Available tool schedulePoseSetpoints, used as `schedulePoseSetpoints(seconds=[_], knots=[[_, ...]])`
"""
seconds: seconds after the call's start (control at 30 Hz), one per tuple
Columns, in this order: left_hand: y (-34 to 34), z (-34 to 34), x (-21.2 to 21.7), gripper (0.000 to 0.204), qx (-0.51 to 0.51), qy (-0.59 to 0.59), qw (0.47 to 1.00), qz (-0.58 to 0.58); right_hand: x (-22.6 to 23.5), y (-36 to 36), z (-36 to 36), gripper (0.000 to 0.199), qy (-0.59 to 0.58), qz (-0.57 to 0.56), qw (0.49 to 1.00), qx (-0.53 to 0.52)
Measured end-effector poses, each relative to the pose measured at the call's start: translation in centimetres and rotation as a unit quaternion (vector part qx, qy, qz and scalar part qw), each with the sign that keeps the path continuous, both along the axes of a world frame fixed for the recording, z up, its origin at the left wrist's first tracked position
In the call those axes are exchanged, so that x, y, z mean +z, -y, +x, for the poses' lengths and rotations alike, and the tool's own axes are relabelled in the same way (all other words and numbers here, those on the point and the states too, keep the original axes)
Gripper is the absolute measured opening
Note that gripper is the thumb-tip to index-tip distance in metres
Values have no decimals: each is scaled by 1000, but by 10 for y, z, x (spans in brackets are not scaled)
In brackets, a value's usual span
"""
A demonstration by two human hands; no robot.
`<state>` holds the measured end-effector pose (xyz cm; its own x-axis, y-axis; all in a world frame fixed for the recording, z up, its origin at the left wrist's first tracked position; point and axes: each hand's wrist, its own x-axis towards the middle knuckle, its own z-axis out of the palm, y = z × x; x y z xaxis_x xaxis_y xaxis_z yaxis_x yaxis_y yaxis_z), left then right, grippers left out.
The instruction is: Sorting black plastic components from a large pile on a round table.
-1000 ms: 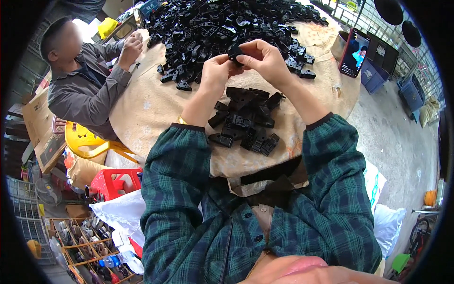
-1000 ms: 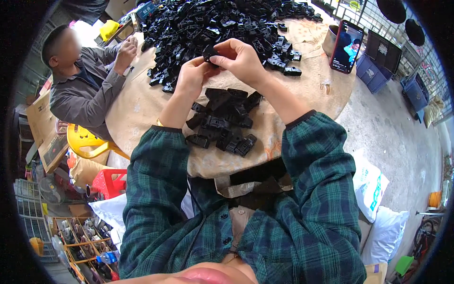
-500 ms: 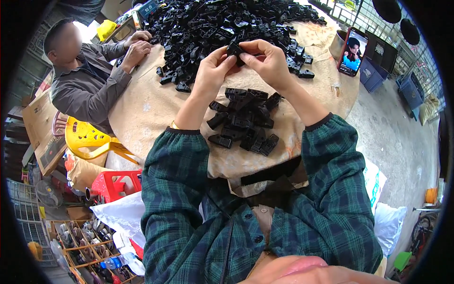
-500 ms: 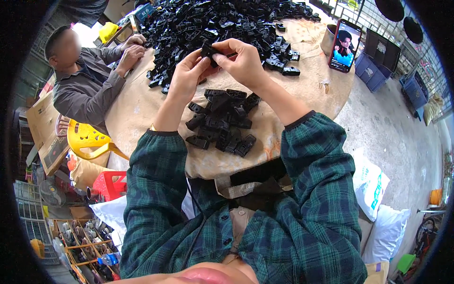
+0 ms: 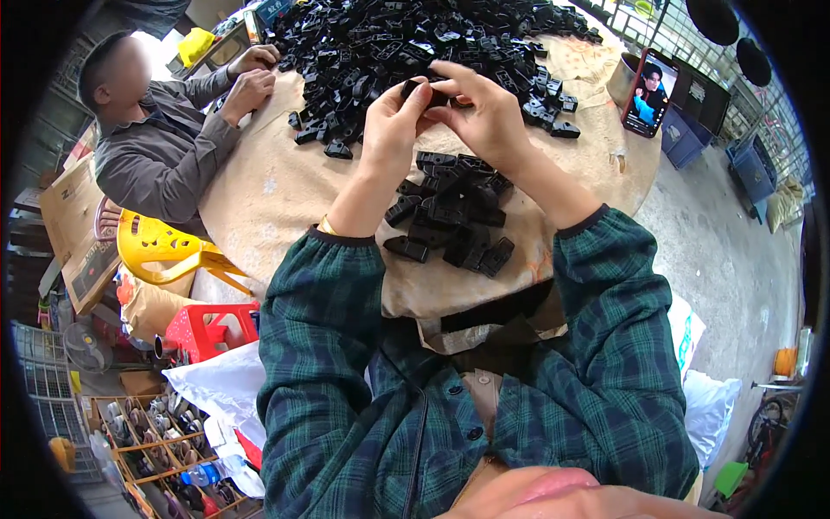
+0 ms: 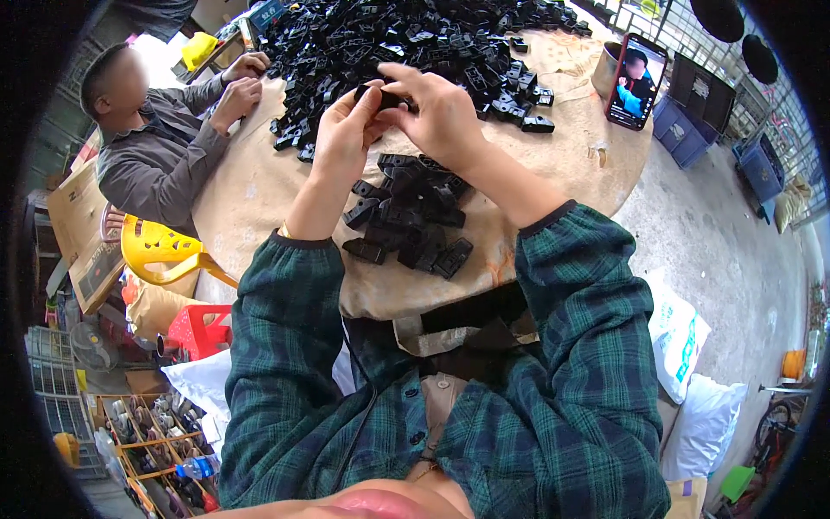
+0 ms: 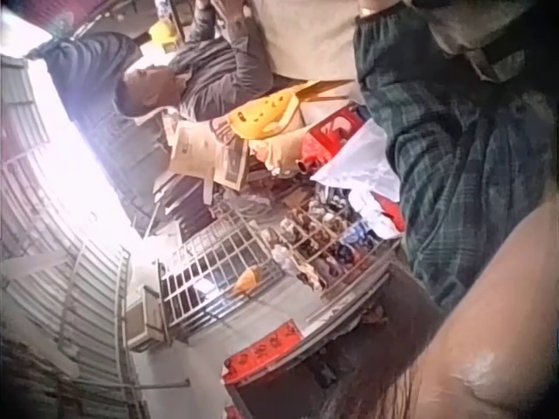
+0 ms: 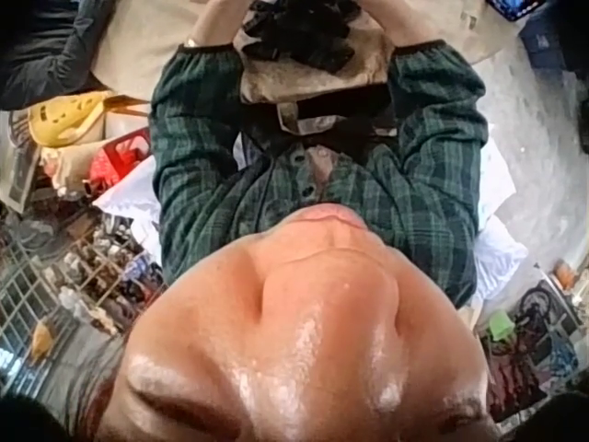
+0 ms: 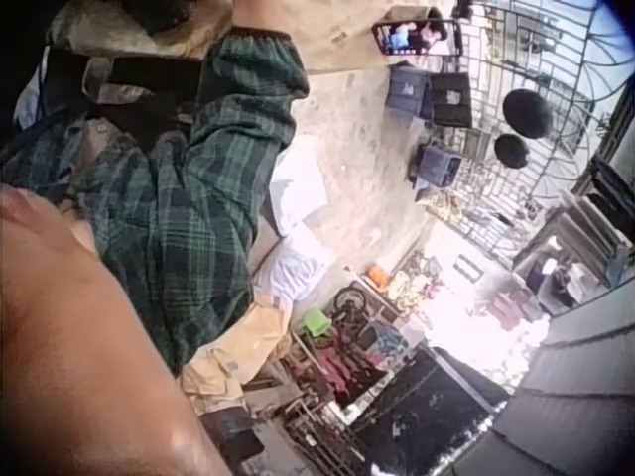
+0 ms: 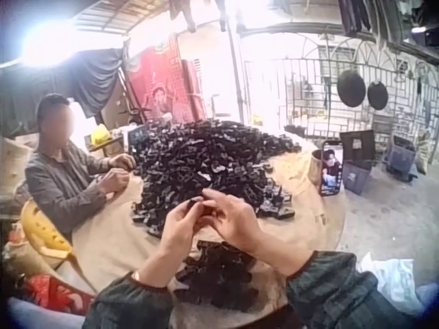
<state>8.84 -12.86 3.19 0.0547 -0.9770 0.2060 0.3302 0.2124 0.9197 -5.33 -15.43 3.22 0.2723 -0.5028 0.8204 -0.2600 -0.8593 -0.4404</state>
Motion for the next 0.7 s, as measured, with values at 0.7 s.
schedulePoseSetpoints(seconds=[0.7], knots=[[-22,-6,23,36,-85,404,904,-110,20,53,-90,31,-146,212,965,-41]])
